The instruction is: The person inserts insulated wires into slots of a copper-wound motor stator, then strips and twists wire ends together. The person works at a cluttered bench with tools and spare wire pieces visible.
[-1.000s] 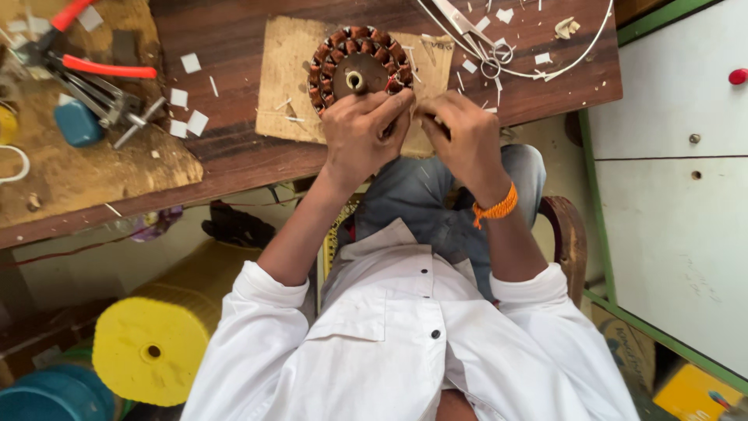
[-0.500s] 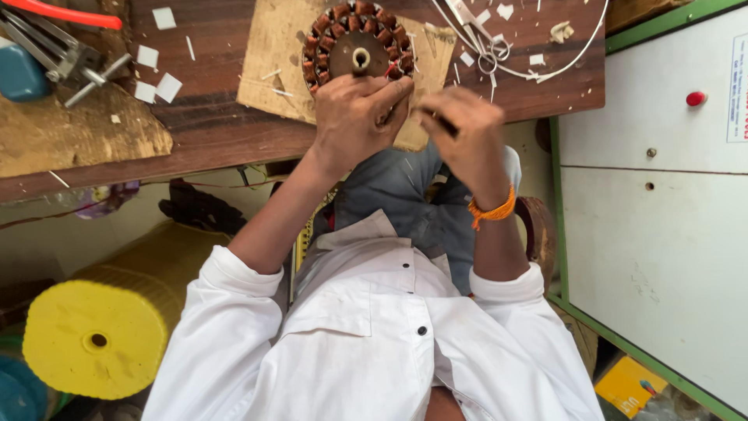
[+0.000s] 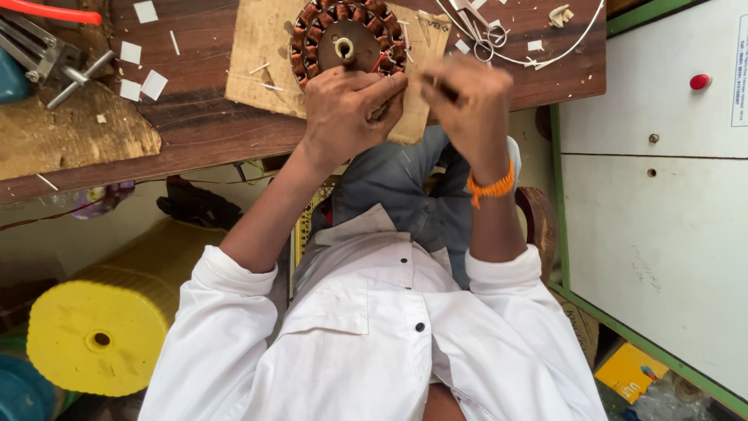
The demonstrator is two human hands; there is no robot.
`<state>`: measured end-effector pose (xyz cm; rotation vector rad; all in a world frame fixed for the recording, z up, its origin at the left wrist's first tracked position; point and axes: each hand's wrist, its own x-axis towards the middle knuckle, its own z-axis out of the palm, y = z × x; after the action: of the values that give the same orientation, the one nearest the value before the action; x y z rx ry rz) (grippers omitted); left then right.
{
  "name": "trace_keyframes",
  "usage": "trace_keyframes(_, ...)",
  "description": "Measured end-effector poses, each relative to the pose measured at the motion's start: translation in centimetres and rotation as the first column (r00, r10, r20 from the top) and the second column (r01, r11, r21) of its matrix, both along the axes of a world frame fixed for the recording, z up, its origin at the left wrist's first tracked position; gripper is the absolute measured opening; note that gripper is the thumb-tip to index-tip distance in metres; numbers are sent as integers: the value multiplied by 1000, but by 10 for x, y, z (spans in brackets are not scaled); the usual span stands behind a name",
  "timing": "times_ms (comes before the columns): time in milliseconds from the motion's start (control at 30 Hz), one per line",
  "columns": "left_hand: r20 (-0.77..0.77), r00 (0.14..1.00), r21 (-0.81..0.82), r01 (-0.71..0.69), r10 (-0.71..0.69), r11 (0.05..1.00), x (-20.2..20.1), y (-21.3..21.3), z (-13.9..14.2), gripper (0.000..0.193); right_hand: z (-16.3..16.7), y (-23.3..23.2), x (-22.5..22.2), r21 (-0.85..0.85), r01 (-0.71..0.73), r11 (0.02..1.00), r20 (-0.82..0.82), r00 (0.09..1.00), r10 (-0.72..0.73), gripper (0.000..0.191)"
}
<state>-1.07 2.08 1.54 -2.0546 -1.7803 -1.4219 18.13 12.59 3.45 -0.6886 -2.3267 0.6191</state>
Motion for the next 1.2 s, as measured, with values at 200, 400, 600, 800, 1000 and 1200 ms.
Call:
trace_keyframes(200,17,1000,26,22,-23,999,-3,2,-2,24,-8,-4,-8,-56,-73,996,-28,997,71,16)
trace_keyframes(400,-10,1000,30,29,-28,999,-5,1,-8,21,-1,-1,-1,-78,25,997,-38,999,-29,19)
trace_keyframes(600,0,999,47,45,-45,998,-7,3,-9,21,8,-16,-11,-80,-28,996,-23,999,26,17)
trace_keyframes(800,-28,999,43,38,-37,998,-7,1,-9,22,10,-3,-17,-99,29,995,-47,998,-34,9)
trace_keyframes(1000,-9,999,60,52,-51,997,-8,2,-7,22,8,-13,-5,-59,-81,995,2,997,81,8)
trace_keyframes(1200,-43,998,20,54,-53,998,-8,1,-8,23,4,12,-22,-18,-28,999,-97,995,26,9)
